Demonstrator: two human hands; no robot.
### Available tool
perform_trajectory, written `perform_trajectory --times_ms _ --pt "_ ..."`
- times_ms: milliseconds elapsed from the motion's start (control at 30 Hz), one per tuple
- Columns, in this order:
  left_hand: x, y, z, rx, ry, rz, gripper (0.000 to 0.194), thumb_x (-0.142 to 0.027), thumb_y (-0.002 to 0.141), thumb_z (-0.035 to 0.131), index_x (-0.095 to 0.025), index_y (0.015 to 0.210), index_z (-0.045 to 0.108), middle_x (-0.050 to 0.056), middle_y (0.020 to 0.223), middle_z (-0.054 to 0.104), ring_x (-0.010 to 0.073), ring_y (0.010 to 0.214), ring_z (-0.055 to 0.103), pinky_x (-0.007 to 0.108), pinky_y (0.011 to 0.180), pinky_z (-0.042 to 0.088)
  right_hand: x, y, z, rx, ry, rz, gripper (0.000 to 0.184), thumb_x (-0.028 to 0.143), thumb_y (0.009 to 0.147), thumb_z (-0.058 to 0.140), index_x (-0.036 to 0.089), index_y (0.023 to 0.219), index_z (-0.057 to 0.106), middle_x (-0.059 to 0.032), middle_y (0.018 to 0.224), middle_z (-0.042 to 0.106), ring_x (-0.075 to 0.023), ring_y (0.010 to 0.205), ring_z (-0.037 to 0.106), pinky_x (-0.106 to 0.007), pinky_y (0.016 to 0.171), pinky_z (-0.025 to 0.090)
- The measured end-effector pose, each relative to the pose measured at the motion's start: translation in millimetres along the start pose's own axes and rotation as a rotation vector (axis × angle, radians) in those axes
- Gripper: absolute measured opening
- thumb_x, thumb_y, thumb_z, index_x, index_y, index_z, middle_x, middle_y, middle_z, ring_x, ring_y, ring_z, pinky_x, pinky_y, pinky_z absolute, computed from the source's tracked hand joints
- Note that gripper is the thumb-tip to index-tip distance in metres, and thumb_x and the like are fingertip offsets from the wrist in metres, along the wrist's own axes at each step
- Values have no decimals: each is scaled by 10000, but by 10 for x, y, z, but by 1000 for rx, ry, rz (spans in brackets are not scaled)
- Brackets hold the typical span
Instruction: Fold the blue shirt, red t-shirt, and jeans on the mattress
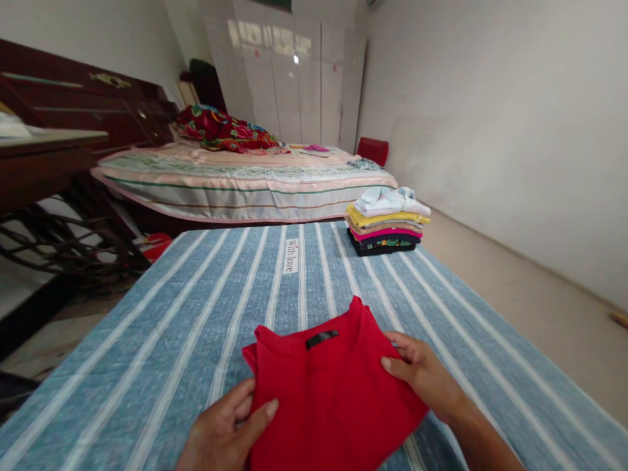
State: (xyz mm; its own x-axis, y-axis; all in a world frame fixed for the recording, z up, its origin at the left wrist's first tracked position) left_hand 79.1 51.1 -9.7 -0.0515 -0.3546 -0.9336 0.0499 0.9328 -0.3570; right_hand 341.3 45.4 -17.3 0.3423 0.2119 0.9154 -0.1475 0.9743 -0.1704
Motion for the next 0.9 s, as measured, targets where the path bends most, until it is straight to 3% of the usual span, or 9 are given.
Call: perform_trajectory --times_ms 100,233,367,433,567,733,900 --pt "-250 176 302 84 22 63 362 -436 612 711 -205 873 617 14 836 729 250 767 681 337 702 562 263 79 -283 -43 -37 1 453 332 702 744 159 1084 574 -82 921 697 -241 791 670 -369 747 513" --pt "-513 654 913 187 76 220 259 -362 650 662 -176 818 596 23 759 718 225 731 671 312 668 545 596 267 -918 -176 -147 8 488 283 663 754 175 1099 563 -60 888 704 -234 754 676 -344 695 534" --pt "-590 1258 1682 268 -36 332 151 -249 622 631 -172 736 568 27 735 701 193 698 656 283 640 519 881 498 -1700 -347 -310 46 392 241 658 726 183 1021 591 -35 798 707 -209 666 672 -298 613 543" --pt "-599 1534 2032 243 -54 334 105 -215 617 620 -176 677 543 22 682 681 177 658 644 265 608 505 1028 592 -2055 -426 -356 60 347 201 655 708 181 984 601 -33 778 706 -201 648 669 -281 589 542" --pt "-647 1933 2619 227 -14 321 112 -182 596 648 -179 646 548 -2 641 653 159 666 632 229 589 487 1311 706 -2611 -564 -392 73 383 141 650 675 191 1025 617 -34 764 705 -197 612 662 -275 553 541" --pt "-536 2205 3013 184 35 238 107 -189 616 658 -175 666 565 -10 632 637 138 621 618 201 527 472 1375 811 -3122 -721 -408 88 378 121 671 665 200 1040 639 -28 748 704 -185 601 657 -270 551 544" --pt "-297 2314 3085 138 91 98 89 -175 651 634 -156 678 552 0 609 621 120 484 584 196 418 463 1102 884 -3395 -839 -409 162 317 84 655 656 152 964 651 -43 641 682 -183 524 634 -262 477 532"
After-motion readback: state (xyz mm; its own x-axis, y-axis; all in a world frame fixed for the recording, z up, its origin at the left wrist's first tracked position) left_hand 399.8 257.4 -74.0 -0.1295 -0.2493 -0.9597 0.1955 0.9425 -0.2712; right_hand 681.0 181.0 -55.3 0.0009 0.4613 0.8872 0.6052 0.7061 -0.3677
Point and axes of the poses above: each hand's wrist, its own y-axis towards the middle knuckle, its own z-axis out of the palm, x = y × z, the point moved 6 cm from there along y, towards the middle knuckle
